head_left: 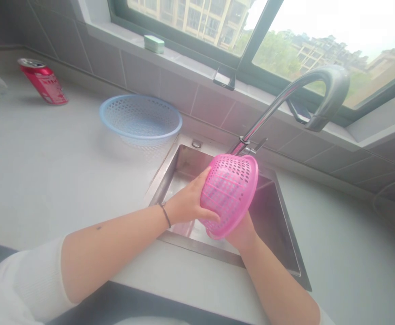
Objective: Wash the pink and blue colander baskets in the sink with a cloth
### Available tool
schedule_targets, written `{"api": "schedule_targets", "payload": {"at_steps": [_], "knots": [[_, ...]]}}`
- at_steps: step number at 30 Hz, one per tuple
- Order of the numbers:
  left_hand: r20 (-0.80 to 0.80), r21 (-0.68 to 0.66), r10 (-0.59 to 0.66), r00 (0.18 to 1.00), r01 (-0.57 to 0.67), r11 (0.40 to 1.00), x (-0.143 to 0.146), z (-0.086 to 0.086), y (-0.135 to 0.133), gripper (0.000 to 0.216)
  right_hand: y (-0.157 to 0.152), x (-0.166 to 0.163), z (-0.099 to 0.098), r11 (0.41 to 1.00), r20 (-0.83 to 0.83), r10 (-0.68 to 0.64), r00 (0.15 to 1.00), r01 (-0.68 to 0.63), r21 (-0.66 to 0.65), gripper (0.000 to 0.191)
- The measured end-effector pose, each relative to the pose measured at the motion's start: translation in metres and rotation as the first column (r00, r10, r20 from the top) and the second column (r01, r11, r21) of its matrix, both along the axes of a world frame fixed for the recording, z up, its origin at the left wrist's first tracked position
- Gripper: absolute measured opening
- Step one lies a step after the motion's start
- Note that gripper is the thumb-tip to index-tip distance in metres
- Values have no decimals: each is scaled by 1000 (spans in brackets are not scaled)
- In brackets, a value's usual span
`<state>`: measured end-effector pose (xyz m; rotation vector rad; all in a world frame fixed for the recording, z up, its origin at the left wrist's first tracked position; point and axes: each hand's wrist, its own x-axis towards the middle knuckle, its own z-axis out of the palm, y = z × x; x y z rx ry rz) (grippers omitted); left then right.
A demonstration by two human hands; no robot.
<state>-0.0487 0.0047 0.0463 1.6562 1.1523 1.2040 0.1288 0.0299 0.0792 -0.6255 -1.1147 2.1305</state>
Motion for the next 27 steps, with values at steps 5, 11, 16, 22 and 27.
{"api": "schedule_targets", "payload": {"at_steps": [5, 11, 16, 22, 27], "knots": [[30, -2, -13, 999, 13, 1000, -4, -2, 1, 140, 3, 3, 0, 998, -62, 34, 998, -37, -49, 54], [-2, 36, -80, 997, 80, 996, -4, -5, 1, 126, 4, 6, 2, 997, -57, 32, 998, -35, -67, 53], [129, 21, -11, 992, 9, 1000, -8, -3, 3, 122, -4, -3, 3, 997, 20, 62, 998, -60, -56, 56], [33, 13, -91, 995, 90, 996, -9, -4, 1, 127, 5, 7, 2, 998, -78, -1, 997, -3, -59, 59], [83, -6, -21, 996, 21, 1000, -9, -5, 3, 118, -5, -2, -1, 996, 4, 77, 997, -76, -52, 57]]}}
